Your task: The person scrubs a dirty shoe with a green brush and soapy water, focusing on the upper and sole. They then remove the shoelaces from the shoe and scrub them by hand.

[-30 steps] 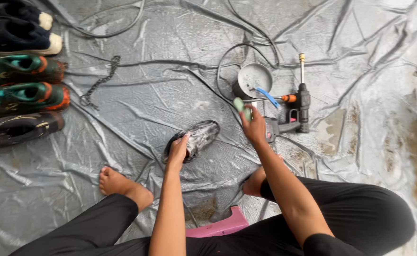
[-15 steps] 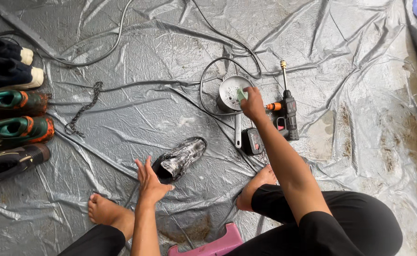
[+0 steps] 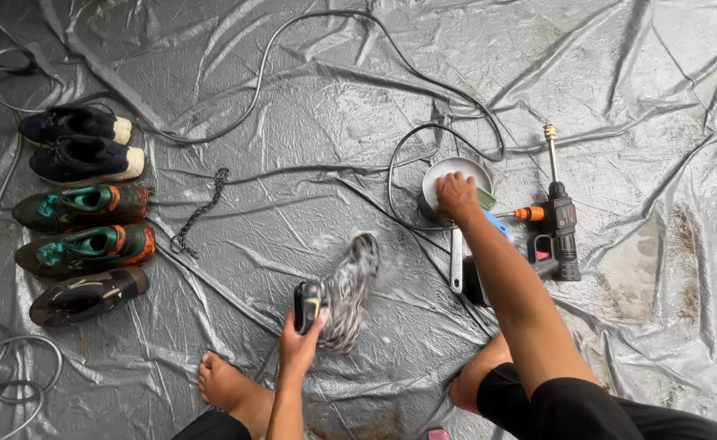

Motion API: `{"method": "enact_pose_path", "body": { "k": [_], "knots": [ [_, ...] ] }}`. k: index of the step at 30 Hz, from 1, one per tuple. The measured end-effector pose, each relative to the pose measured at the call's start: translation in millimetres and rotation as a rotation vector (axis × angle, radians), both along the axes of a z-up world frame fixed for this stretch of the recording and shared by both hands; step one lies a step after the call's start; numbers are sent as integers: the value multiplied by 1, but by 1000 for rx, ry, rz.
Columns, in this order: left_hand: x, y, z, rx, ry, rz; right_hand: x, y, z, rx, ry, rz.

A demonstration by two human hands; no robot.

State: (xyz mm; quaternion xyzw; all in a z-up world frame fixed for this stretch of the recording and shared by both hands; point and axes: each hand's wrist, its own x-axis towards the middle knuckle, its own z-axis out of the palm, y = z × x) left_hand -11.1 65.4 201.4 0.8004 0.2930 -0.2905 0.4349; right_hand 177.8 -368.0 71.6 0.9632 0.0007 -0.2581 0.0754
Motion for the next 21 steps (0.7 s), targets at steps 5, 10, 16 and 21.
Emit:
{"method": "enact_pose_path", "body": {
  "k": [5,10,16,21],
  "knots": [
    [2,-17,-17,-571,204,613,-21,-16,31,151,-204,-231],
    [-24,-2,-79,-848,261,982,-46,-17,38,499,-449,-462],
    [-25,-24,-139,-949,268,964,-66,7,87,718,-699,-499],
    [-21,-31,-99,-1039,361,918,-99,60,96,908,-508,-831]
  ]
}}
